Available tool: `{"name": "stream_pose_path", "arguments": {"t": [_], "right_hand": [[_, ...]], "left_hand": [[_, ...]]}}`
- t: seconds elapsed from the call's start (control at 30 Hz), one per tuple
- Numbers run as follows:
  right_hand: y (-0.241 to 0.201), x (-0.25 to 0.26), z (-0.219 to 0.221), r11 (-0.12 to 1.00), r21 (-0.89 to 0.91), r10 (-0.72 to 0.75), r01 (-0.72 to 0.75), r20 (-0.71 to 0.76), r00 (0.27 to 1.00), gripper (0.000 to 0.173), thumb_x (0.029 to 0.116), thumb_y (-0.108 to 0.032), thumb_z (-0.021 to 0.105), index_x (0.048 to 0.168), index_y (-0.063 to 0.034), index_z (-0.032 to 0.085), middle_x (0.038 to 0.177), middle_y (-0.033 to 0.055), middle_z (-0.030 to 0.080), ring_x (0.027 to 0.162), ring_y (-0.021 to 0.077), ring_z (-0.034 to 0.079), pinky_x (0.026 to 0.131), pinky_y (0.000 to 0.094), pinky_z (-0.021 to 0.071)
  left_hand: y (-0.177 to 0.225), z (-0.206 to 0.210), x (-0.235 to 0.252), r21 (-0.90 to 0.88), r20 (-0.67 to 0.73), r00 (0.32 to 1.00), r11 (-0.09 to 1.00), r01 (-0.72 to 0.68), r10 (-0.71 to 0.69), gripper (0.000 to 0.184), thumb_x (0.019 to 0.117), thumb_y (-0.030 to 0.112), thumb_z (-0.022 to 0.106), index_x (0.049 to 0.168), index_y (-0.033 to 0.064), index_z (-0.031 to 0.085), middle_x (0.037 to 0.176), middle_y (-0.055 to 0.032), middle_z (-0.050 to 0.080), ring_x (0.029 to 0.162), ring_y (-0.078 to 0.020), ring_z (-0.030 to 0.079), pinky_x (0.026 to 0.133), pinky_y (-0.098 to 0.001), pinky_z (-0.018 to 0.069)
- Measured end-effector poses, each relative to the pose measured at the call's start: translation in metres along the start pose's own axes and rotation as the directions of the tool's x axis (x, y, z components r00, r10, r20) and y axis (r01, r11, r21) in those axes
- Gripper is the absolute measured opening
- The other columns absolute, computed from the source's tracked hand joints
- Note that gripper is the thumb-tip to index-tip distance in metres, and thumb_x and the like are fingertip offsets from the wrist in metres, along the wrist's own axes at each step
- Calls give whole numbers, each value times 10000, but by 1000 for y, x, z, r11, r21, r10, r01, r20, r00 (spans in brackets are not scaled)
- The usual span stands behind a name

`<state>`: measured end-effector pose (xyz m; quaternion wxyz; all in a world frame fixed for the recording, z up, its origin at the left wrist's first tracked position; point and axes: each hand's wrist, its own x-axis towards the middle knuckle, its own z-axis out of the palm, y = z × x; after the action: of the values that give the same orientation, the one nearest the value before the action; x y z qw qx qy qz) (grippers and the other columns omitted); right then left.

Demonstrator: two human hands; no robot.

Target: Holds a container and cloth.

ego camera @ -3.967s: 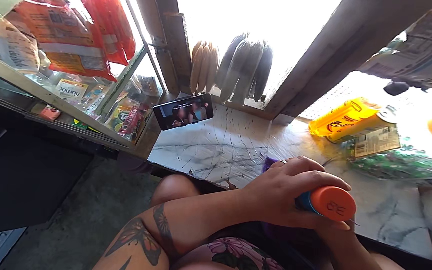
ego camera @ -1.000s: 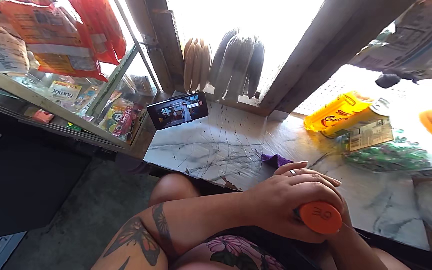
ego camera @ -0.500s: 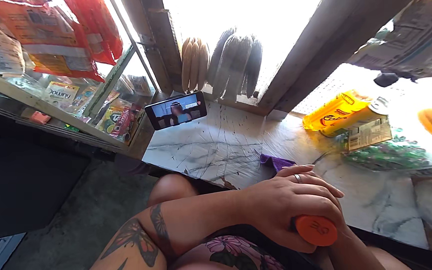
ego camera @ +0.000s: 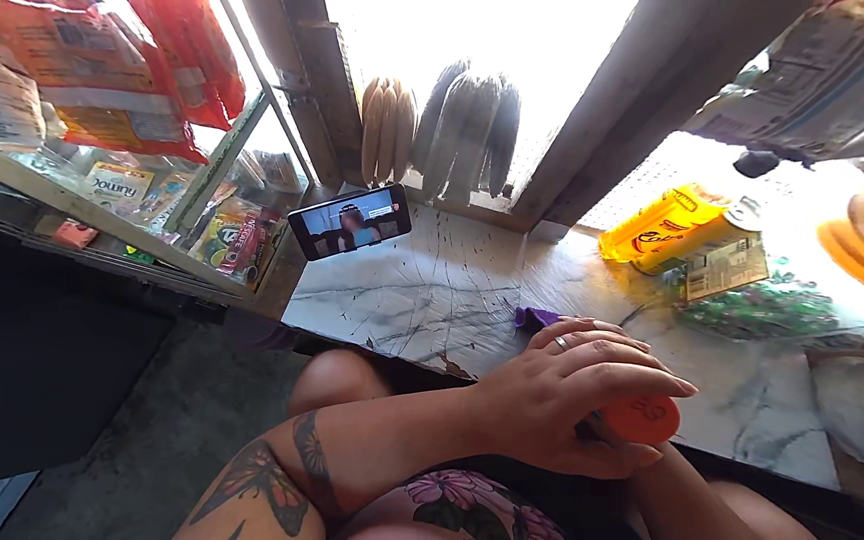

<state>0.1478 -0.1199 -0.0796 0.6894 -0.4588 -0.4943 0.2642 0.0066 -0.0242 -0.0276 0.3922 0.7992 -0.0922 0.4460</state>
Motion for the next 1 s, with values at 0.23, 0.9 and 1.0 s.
{"name": "stream_pose_path", "arguments": {"t": [0.23, 0.9, 1.0], "right_hand": [[-55, 26, 37, 976, 80, 212, -204, -109, 971, 198, 994, 30, 440, 1054, 67, 625, 1009, -37, 735, 1064, -80, 630, 959, 99, 482], [-57, 28, 28, 978, 92, 190, -187, -21, 982, 160, 964, -2, 522, 999, 59, 666, 996, -34, 738, 1097, -94, 609, 973, 76, 453], [-15, 13, 5, 993, 96, 69, -74, 63, 996, 281, 1054, -189, 491, 1223, -24, 643, 1216, -35, 706, 1240, 10, 583, 1076, 193, 449]], "left_hand": [[15, -13, 11, -95, 28, 998, 994, 51, -49, 380, 960, 297, 675, 1244, 62, 584, 1194, -149, 669, 1242, -262, 590, 1170, -427, 337], [3, -3, 13, -144, 21, 1000, 989, -15, 18, 328, 914, 217, 730, 1167, 29, 640, 1103, -163, 688, 1163, -313, 621, 1137, -504, 379], [3, -3, 13, -162, 36, 999, 987, -21, 28, 317, 901, 198, 737, 1152, 26, 650, 1095, -164, 690, 1154, -313, 623, 1132, -510, 384]]}}
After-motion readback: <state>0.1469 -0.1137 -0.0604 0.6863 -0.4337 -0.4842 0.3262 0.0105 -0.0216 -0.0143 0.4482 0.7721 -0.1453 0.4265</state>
